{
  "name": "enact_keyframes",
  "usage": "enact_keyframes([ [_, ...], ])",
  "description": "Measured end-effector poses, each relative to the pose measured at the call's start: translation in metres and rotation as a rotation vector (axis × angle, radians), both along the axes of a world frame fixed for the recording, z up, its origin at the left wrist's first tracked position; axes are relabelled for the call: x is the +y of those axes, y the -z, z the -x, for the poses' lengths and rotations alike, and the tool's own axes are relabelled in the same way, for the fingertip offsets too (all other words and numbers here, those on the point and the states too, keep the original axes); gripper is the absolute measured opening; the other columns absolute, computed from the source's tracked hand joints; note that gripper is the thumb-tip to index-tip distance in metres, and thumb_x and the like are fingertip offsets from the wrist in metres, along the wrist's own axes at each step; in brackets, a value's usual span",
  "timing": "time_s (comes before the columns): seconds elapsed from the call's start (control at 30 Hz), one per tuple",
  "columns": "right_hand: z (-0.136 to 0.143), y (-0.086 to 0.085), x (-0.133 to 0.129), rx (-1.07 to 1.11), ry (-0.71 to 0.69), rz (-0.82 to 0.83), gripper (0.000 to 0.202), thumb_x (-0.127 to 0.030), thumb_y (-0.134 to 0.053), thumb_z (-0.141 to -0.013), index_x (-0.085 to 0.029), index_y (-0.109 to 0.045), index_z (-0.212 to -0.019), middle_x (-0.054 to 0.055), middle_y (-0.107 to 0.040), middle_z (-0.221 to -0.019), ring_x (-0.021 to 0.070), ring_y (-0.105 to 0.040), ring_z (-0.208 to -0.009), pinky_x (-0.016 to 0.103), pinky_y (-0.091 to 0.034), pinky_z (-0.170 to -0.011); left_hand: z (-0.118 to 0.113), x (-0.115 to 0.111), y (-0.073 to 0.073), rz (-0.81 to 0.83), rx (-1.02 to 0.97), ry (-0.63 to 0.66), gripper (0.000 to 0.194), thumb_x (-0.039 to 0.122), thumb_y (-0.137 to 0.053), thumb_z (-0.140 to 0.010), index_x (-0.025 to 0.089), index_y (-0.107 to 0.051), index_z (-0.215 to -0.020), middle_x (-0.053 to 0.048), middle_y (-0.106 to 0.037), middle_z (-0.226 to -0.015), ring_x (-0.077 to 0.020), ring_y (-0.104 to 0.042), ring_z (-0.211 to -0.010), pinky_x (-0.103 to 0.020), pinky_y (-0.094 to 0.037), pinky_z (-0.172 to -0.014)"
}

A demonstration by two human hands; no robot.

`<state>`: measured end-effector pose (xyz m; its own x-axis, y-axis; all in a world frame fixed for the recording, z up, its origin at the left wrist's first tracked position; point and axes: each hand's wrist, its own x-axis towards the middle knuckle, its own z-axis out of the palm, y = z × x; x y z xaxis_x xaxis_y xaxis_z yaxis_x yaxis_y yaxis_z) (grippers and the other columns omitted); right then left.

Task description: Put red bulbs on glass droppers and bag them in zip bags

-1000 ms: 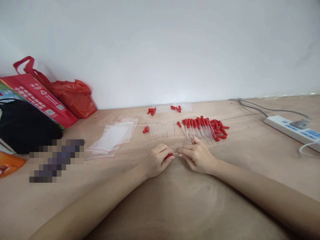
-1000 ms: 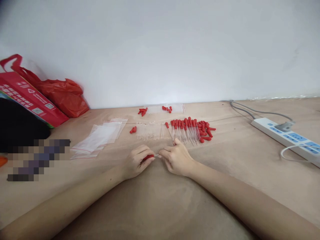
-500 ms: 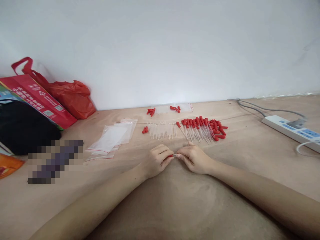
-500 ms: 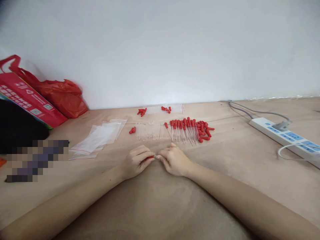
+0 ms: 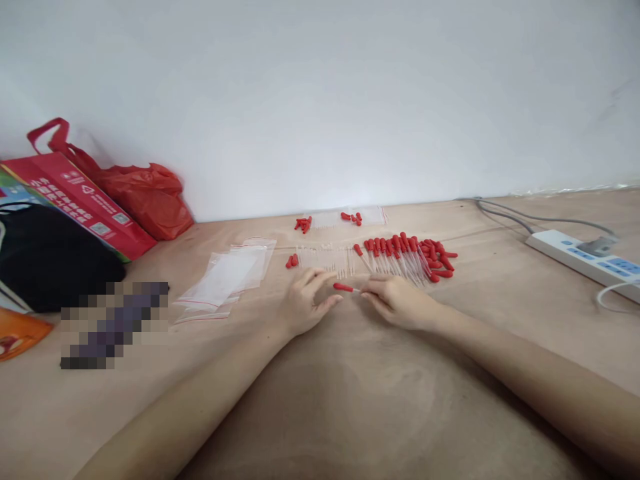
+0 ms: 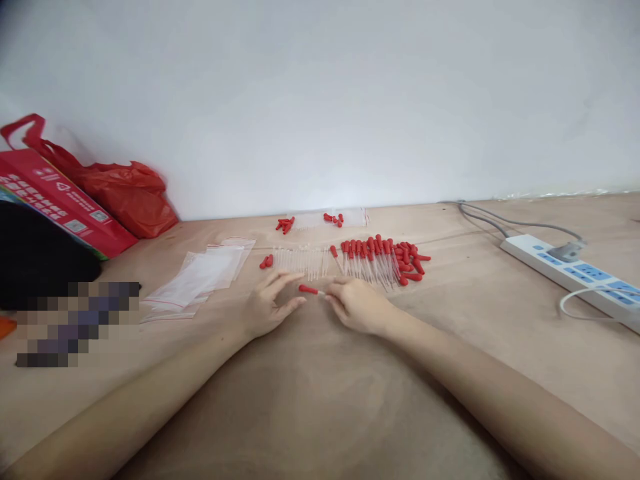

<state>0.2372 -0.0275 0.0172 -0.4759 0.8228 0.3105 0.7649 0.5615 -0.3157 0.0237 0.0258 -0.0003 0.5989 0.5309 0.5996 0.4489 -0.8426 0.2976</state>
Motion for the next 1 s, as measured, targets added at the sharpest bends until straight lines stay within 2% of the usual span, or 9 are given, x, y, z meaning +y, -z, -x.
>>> enact_keyframes([
  [0.07,-0.005,-0.002,0.011,0.081,0.163,0.058,0.02,-0.019,-0.041,-0.082,-0.015,-0.061,-0.087,0.005,-0.062,-0.074,0.014,-0.055,-0.065,0.025,-0.038,-0.061,0.009,0.013,0.0,-0.022,-0.004,-0.209,0.031,0.029,-0.057,-0.077,0.017,-0.053,-0.105,-0.008,-0.054,-0.098,-0.0219,-0.05,-0.094,-0.038,-0.042,-0.084],
  [0.13,-0.008,-0.002,0.027,0.134,0.337,0.075,0.021,-0.021,-0.044,-0.08,-0.014,-0.059,-0.093,0.004,-0.062,-0.069,0.0141,-0.055,-0.062,0.024,-0.038,-0.059,0.02,0.027,0.001,-0.029,-0.008,-0.393,0.025,0.023,-0.057,-0.075,0.017,-0.055,-0.1,-0.008,-0.054,-0.093,-0.0233,-0.05,-0.09,-0.04,-0.041,-0.083],
  [0.23,-0.005,-0.002,0.054,0.114,0.513,0.088,0.022,-0.022,-0.046,-0.08,-0.011,-0.057,-0.094,0.008,-0.063,-0.073,0.0166,-0.057,-0.068,0.024,-0.039,-0.061,0.035,0.045,0.004,-0.006,0.02,-0.505,0.026,0.017,-0.057,-0.072,0.017,-0.055,-0.098,-0.008,-0.053,-0.091,-0.025,-0.05,-0.091,-0.041,-0.041,-0.084],
  [0.37,0.006,0.001,0.077,0.011,0.646,0.162,0.021,-0.018,-0.044,-0.079,-0.01,-0.055,-0.095,0.015,-0.063,-0.088,0.0206,-0.058,-0.083,0.026,-0.04,-0.066,0.044,0.054,0.008,0.066,0.073,-0.474,0.037,0.015,-0.054,-0.075,0.015,-0.05,-0.111,-0.01,-0.053,-0.101,-0.0248,-0.049,-0.099,-0.04,-0.039,-0.089],
  [0.53,0.012,0.005,0.08,-0.042,0.702,0.204,0.023,-0.016,-0.043,-0.078,-0.01,-0.054,-0.097,0.017,-0.061,-0.094,0.0246,-0.058,-0.088,0.03,-0.042,-0.069,0.042,0.055,0.01,0.136,0.098,-0.392,0.028,0.013,-0.046,-0.079,0.014,-0.055,-0.106,-0.008,-0.057,-0.104,-0.0201,-0.052,-0.099,-0.034,-0.04,-0.091],
  [0.77,0.01,0.003,0.076,-0.115,0.742,0.231,0.027,-0.019,-0.041,-0.079,-0.012,-0.053,-0.102,0.018,-0.058,-0.102,0.0269,-0.058,-0.089,0.033,-0.043,-0.067,0.039,0.056,0.007,0.165,0.06,-0.503,0.021,0.011,-0.049,-0.076,0.014,-0.061,-0.092,-0.008,-0.063,-0.096,-0.0209,-0.057,-0.091,-0.033,-0.044,-0.085],
  [0.9,0.013,-0.001,0.073,-0.174,0.751,0.174,0.027,-0.021,-0.04,-0.08,-0.013,-0.054,-0.101,0.016,-0.06,-0.1,0.0271,-0.058,-0.088,0.033,-0.044,-0.066,0.038,0.057,0.006,0.167,0.035,-0.538,0.019,0.008,-0.047,-0.074,0.015,-0.061,-0.085,-0.006,-0.064,-0.09,-0.0209,-0.058,-0.086,-0.033,-0.045,-0.08],
  [1.0,0.019,-0.006,0.073,-0.176,0.743,0.186,0.028,-0.025,-0.039,-0.081,-0.013,-0.057,-0.098,0.015,-0.061,-0.099,0.0272,-0.058,-0.09,0.034,-0.044,-0.068,0.038,0.059,0.008,0.175,0.006,-0.564,0.022,0.005,-0.046,-0.072,0.015,-0.061,-0.086,-0.006,-0.064,-0.089,-0.0198,-0.059,-0.082,-0.032,-0.046,-0.078],
])
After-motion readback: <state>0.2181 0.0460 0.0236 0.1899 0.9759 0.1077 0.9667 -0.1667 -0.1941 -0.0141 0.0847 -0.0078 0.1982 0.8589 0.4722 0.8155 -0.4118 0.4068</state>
